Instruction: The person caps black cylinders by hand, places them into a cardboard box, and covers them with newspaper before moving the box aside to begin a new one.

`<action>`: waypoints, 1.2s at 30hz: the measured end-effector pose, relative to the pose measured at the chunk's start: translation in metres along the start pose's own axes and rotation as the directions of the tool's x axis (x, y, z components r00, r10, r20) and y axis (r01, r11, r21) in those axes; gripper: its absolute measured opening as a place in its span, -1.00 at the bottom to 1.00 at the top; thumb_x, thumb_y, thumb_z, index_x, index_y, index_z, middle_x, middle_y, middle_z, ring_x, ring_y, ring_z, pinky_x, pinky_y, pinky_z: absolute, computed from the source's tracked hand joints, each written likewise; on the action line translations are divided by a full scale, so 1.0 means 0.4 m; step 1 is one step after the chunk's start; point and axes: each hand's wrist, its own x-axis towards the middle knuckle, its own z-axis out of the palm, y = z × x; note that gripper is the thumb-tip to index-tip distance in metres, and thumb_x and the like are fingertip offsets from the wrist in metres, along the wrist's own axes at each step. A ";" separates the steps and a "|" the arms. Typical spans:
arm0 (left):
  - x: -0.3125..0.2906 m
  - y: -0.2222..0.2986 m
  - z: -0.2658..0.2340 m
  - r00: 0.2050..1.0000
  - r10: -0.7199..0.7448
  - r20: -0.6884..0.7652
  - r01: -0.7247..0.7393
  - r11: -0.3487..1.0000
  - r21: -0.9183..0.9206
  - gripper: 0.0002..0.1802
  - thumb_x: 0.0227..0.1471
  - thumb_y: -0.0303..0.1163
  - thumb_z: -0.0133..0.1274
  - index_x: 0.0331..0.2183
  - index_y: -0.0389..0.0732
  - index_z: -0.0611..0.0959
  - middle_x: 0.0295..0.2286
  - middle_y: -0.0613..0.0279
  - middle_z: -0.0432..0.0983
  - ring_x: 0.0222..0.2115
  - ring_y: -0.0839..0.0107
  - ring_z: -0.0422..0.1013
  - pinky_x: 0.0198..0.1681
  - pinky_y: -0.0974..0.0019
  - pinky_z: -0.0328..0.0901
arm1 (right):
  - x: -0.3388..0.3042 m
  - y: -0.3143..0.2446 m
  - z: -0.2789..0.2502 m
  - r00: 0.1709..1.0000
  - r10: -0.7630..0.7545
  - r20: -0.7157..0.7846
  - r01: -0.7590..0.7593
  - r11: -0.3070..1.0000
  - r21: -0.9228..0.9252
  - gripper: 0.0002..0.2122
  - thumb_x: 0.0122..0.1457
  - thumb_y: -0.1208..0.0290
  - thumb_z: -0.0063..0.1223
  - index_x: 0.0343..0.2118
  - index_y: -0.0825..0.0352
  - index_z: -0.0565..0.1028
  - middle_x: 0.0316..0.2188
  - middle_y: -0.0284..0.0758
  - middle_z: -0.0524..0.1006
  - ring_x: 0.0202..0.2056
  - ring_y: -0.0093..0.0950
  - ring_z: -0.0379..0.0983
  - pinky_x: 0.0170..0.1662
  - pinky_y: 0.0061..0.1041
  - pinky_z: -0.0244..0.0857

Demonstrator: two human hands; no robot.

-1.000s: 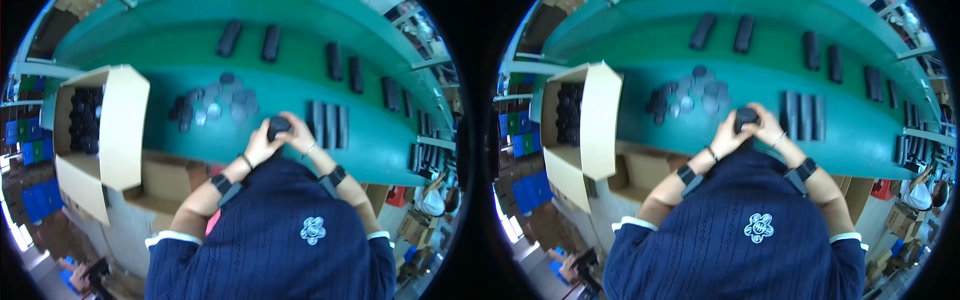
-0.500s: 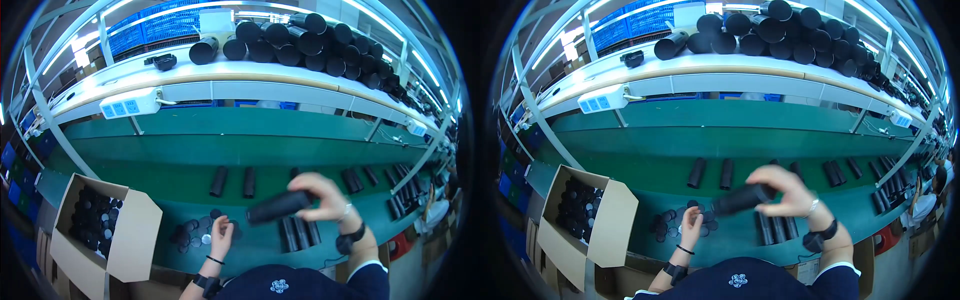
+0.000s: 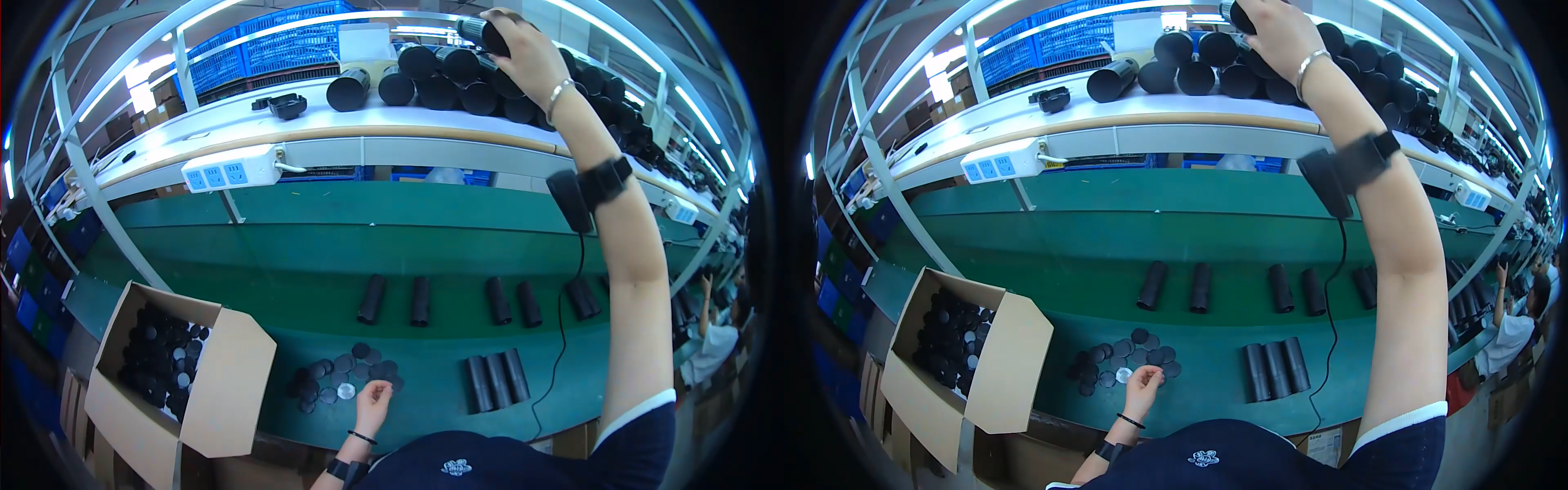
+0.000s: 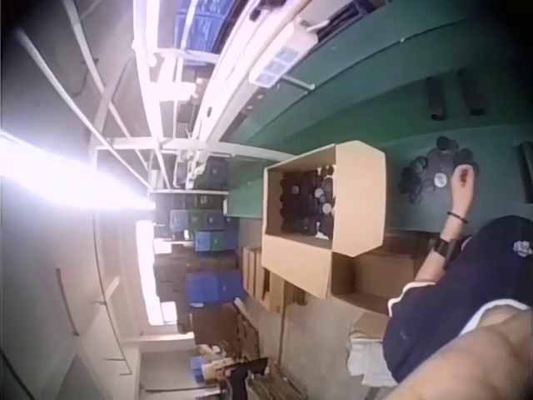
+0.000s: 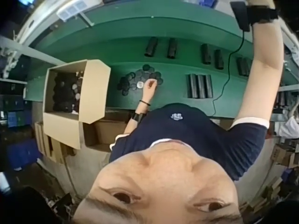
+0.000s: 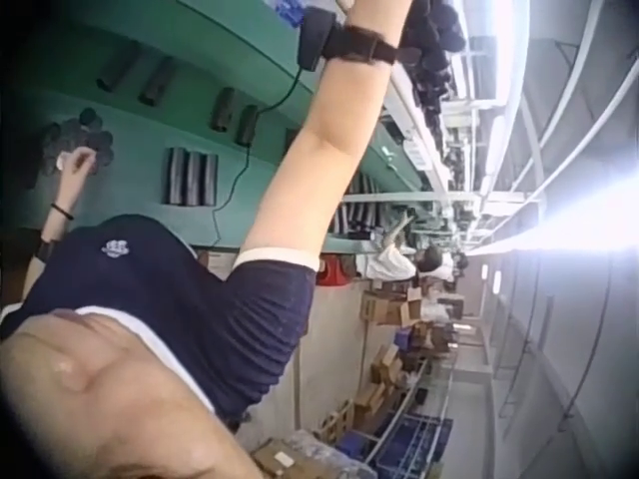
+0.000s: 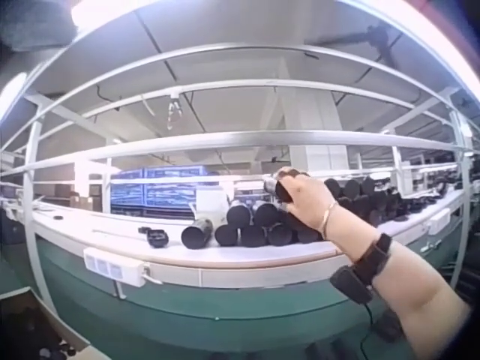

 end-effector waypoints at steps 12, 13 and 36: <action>-0.006 -0.051 -0.045 0.998 -0.062 -0.024 0.063 0.998 0.031 -0.93 0.02 -0.52 0.06 -0.37 -0.28 0.58 -0.52 0.36 0.49 -0.50 0.64 0.37 -0.40 0.55 0.27 | 0.026 0.095 0.041 0.919 0.009 0.393 -0.074 0.986 0.151 -0.22 -0.16 0.39 0.30 0.19 0.12 0.19 0.14 -0.22 0.27 0.14 -0.24 0.18 0.25 -0.49 0.00; -0.007 -0.050 -0.046 0.998 -0.062 -0.021 0.063 0.997 0.038 -0.93 0.02 -0.52 0.06 -0.37 -0.28 0.58 -0.52 0.36 0.49 -0.50 0.64 0.37 -0.40 0.56 0.27 | 0.026 0.081 0.037 0.919 0.011 0.395 -0.077 0.986 0.151 -0.22 -0.16 0.39 0.30 0.19 0.12 0.19 0.14 -0.22 0.27 0.14 -0.24 0.18 0.25 -0.49 0.00; 0.044 -0.088 0.102 0.804 -0.532 0.265 0.532 0.843 0.078 -0.88 0.10 -0.41 -0.02 -0.32 -0.21 0.56 -0.44 0.33 0.50 -0.42 0.56 0.41 -0.37 0.51 0.27 | -1.282 -0.539 -0.120 -0.180 0.165 0.970 -0.618 0.748 -0.242 -0.36 -0.05 0.05 0.21 -0.04 0.46 0.31 -0.27 0.01 0.49 -0.22 -0.10 0.47 -0.18 -0.24 0.38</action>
